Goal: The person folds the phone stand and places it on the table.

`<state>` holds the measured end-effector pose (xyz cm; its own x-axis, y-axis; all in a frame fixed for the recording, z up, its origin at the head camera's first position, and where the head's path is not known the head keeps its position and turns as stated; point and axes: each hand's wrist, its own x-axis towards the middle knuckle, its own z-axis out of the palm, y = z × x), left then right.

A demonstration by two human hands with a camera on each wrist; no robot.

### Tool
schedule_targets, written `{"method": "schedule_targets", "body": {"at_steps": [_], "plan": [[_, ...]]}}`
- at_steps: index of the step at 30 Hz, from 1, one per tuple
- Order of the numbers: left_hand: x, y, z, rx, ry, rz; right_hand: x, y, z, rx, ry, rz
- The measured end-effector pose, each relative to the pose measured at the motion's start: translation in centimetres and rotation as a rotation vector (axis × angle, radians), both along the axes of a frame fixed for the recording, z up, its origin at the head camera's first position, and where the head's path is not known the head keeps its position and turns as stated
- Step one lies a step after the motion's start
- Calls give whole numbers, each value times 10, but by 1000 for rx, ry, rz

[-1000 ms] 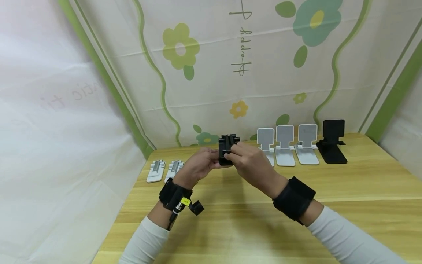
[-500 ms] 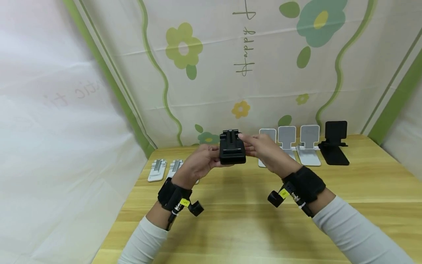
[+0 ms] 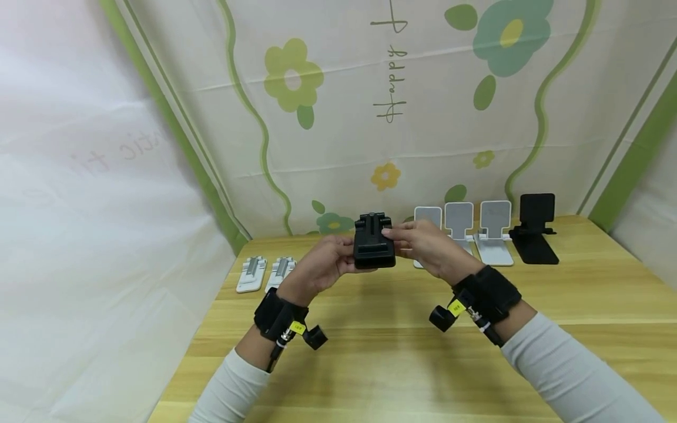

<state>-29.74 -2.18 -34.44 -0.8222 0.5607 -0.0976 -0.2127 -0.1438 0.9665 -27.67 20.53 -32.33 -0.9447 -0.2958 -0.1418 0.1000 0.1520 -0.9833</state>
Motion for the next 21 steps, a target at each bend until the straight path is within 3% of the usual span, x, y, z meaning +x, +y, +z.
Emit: {"method": "schedule_targets", "body": {"at_steps": [9, 14, 21], "plan": [[-2, -2, -1, 46, -9, 9, 1, -1, -2, 19, 12, -1], [-3, -1, -3, -22, 35, 6, 1, -1, -5, 26, 11, 2], [-3, 7, -5, -128, 10, 62, 0, 3, -12, 61, 25, -18]]}}
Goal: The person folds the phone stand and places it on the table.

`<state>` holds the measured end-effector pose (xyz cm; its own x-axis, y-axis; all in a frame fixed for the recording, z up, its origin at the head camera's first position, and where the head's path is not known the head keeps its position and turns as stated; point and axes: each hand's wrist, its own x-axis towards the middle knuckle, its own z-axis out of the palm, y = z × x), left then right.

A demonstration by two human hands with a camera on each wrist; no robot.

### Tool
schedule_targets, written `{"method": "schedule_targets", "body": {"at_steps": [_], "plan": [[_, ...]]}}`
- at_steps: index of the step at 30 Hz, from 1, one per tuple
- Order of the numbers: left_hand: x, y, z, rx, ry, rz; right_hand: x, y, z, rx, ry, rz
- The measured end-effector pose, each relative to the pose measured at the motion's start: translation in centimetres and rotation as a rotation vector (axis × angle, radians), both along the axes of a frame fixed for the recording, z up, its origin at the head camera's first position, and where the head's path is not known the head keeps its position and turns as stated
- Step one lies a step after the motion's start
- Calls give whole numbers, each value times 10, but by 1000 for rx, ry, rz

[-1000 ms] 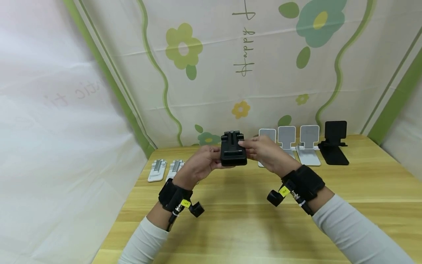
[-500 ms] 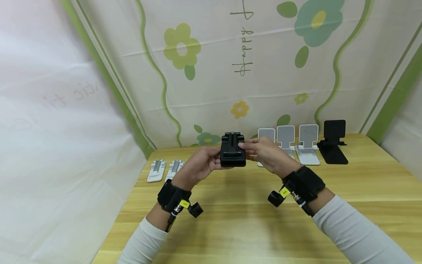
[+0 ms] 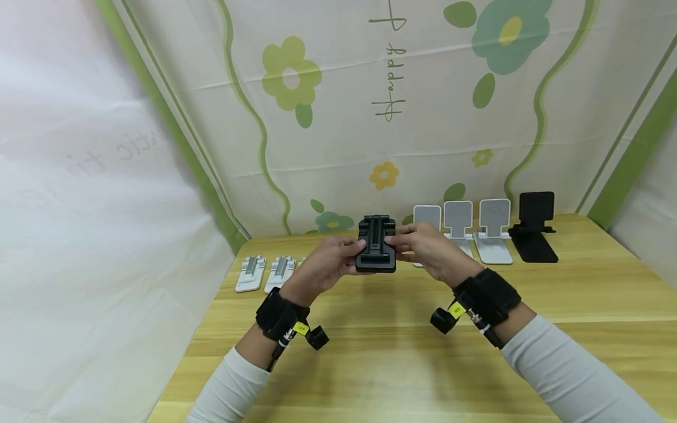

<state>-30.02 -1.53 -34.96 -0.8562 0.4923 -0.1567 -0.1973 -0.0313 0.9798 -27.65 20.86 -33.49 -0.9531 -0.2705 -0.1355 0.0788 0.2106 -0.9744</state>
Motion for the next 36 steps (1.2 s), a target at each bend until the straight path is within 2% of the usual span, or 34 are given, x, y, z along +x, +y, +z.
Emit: {"method": "schedule_targets", "body": {"at_steps": [3, 6, 10, 14, 19, 24, 27, 33, 36], "plan": [[1, 4, -1, -118, 64, 48, 0, 2, -4, 17, 8, -9], [6, 8, -1, -324, 221, 75, 1, 2, -7, -1, 19, -12], [13, 12, 2, -574, 439, 74, 2, 1, -10, -33, 29, -15], [15, 15, 2, -682, 566, 76, 3, -5, -12, -54, 34, -7], [13, 15, -1, -724, 581, 145, 3, -9, -11, -48, 56, 5], [5, 13, -11, -865, 612, 195, 1, -1, -12, 37, 55, 31], [-3, 7, -24, -914, 637, 202, -2, 10, -14, 102, 57, 29], [-18, -9, -54, -941, 703, 220, -9, 30, -20, 165, 32, -9], [-25, -15, -65, -970, 703, 230, -10, 39, -21, 191, 25, -22]]}}
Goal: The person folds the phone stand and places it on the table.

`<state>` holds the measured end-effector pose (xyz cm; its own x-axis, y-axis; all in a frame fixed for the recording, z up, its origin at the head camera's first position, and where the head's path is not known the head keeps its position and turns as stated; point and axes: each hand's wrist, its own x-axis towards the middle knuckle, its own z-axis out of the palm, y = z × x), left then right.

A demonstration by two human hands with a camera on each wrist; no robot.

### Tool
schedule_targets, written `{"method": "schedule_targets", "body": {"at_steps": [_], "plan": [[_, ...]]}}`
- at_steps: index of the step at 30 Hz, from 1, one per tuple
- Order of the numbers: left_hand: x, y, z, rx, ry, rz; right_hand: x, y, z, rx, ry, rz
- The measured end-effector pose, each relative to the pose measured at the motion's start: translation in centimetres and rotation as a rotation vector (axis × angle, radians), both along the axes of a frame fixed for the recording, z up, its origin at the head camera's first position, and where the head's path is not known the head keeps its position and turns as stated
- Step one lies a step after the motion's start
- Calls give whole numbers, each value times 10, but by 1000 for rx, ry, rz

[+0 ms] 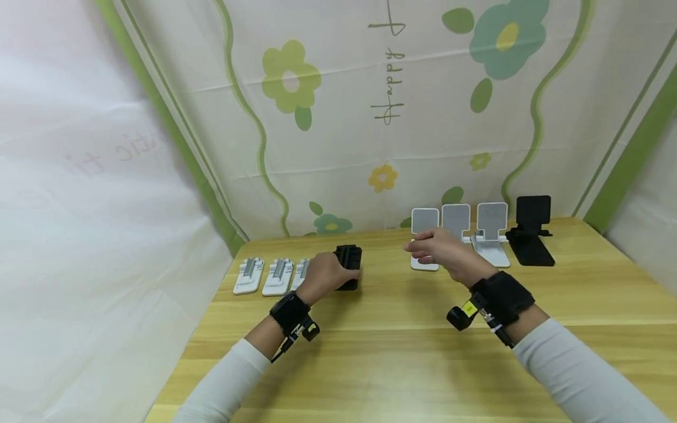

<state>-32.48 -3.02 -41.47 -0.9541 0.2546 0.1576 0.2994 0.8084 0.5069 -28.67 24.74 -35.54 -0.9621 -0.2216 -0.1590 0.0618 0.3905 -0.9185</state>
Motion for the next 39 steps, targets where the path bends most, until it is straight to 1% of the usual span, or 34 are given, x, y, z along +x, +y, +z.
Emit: {"method": "schedule_targets", "body": {"at_steps": [5, 9, 14, 17, 20, 23, 27, 30, 34, 37, 39], "plan": [[-11, -5, -15, -44, -34, 51, 0, 9, -2, 7, 0, -15], [-16, -6, -22, -75, -35, 59, -2, 10, -4, 20, -12, -29], [-18, -7, -27, -64, -3, 51, -3, 13, -7, 22, -7, -28], [-18, -9, -31, -75, 28, 51, -5, 13, -10, 32, 5, -27], [-17, -10, -33, -86, 52, 56, -10, 14, -13, 52, 26, -30], [-17, -10, -35, -94, 74, 58, -19, 16, -15, 88, 66, -58], [-15, -8, -36, -127, 92, 42, -34, 20, -18, 230, 199, -136], [-15, -8, -37, -139, 81, 41, -46, 24, -19, 352, 308, -183], [-19, -8, -39, -133, 62, 75, -63, 28, -23, 476, 439, -205], [-21, -7, -39, -166, 62, 78, -76, 31, -26, 592, 566, -219], [-23, -6, -39, -197, 66, 70, -83, 33, -28, 664, 627, -216]]}}
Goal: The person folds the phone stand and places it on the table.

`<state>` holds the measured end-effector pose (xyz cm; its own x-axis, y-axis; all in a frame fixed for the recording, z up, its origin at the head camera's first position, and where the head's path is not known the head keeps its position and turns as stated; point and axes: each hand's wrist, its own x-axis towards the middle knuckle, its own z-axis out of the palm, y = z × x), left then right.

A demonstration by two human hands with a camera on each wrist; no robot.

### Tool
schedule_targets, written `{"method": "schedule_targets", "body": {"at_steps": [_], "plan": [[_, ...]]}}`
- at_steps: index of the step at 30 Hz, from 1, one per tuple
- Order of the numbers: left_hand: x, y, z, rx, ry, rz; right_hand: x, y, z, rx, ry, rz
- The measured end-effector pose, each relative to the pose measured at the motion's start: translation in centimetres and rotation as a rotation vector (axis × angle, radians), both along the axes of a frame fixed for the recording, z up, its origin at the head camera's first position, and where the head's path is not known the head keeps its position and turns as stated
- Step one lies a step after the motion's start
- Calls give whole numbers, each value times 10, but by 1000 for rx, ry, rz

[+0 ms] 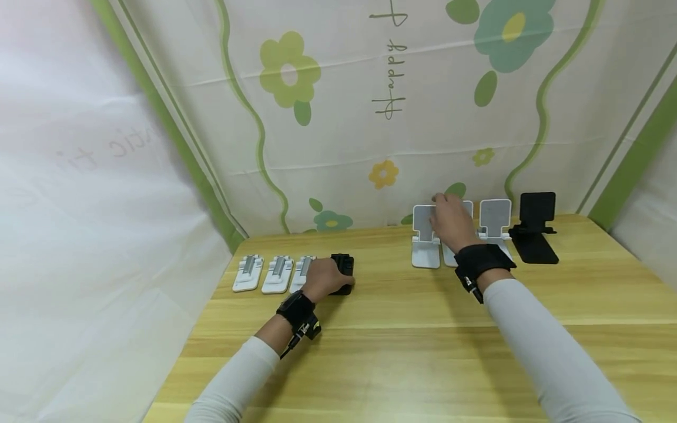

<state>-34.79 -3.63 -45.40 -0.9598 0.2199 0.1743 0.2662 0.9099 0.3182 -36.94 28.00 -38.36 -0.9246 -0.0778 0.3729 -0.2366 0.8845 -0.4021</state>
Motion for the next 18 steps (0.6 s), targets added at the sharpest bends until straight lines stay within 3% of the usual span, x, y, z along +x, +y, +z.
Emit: {"method": "schedule_targets", "body": {"at_steps": [8, 14, 18], "plan": [[2, 5, 6, -96, -69, 26, -18, -4, -8, 145, -28, 76], [1, 8, 9, -246, -46, 87, -14, -5, -15, 182, 153, 55], [1, 3, 14, -142, 9, 91, -15, -7, -16, 129, 219, 33]]}}
